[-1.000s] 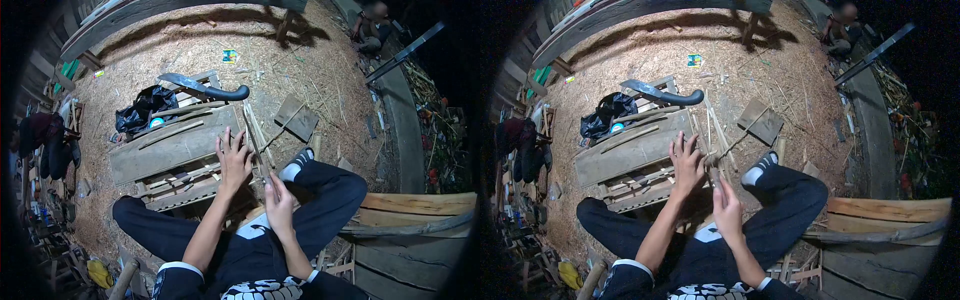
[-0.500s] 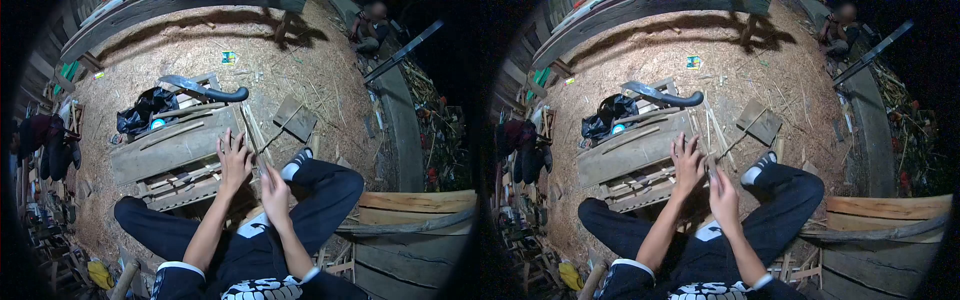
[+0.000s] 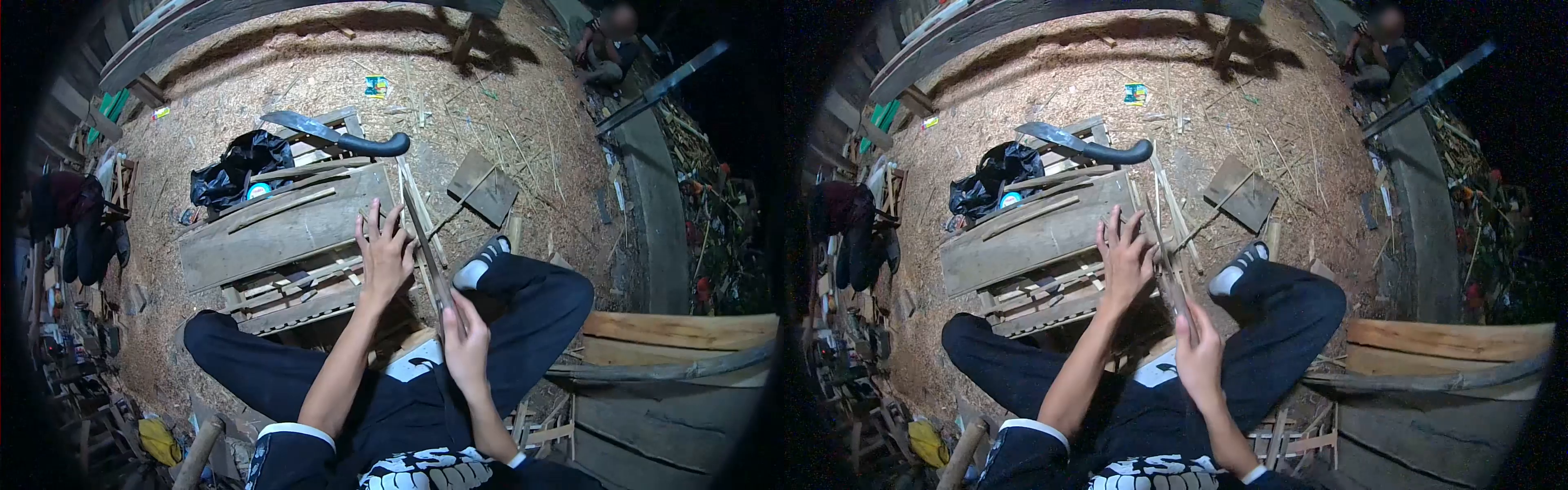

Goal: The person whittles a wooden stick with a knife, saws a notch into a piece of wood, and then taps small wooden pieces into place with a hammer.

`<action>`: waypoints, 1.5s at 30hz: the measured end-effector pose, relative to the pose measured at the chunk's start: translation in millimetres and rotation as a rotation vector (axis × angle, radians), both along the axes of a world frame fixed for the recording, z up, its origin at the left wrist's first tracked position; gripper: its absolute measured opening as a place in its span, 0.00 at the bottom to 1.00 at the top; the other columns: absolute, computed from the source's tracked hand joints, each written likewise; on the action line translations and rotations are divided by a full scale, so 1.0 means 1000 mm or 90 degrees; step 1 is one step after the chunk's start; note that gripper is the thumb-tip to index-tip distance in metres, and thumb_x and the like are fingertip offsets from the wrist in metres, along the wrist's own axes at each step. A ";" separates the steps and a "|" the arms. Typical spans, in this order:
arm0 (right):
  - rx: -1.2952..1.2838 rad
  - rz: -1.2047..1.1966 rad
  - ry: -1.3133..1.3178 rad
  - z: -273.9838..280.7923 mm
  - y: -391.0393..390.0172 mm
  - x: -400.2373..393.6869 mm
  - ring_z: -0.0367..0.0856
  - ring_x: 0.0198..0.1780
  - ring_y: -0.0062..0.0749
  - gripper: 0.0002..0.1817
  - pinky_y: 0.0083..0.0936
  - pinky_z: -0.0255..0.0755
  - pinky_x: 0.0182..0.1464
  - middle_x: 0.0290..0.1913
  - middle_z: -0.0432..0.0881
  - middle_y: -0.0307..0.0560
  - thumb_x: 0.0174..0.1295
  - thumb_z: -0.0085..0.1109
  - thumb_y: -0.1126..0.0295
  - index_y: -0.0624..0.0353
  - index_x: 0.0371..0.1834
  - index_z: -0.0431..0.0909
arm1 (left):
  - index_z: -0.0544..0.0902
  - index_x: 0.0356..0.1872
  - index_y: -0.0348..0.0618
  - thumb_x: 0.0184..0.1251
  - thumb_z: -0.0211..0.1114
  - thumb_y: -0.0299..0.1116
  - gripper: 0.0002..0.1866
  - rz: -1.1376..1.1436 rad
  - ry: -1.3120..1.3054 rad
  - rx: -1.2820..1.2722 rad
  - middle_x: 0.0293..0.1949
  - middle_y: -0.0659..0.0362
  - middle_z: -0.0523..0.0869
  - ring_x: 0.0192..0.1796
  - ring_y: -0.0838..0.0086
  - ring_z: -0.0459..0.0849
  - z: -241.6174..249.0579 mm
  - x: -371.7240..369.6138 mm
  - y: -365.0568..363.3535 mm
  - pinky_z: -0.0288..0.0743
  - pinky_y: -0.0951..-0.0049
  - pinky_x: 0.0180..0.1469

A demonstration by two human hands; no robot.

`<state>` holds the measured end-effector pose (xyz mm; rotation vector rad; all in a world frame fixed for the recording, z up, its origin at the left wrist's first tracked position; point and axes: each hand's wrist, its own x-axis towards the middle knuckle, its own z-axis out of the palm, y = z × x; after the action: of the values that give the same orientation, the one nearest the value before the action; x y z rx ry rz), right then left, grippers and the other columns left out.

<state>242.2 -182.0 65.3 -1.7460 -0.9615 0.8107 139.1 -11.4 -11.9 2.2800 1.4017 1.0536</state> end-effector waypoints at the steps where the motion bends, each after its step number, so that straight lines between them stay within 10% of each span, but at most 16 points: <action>1: 0.001 0.001 0.022 -0.002 0.019 -0.002 0.85 0.63 0.44 0.23 0.34 0.74 0.67 0.59 0.86 0.63 0.78 0.55 0.65 0.75 0.66 0.76 | 0.86 0.33 0.42 0.58 0.74 0.32 0.07 -0.006 0.011 0.002 0.72 0.55 0.76 0.83 0.47 0.56 -0.002 -0.002 -0.003 0.42 0.37 0.81; 45: -0.001 0.011 0.019 0.009 0.000 -0.002 0.85 0.61 0.38 0.23 0.33 0.76 0.65 0.61 0.85 0.61 0.79 0.56 0.66 0.74 0.68 0.76 | 0.87 0.33 0.44 0.58 0.75 0.35 0.08 -0.023 0.011 -0.002 0.73 0.55 0.74 0.83 0.49 0.55 -0.006 -0.001 -0.007 0.40 0.34 0.81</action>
<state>240.2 -182.3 74.6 -1.7234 -0.9577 0.8470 138.1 -18.7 -17.8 2.3091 1.3628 1.0229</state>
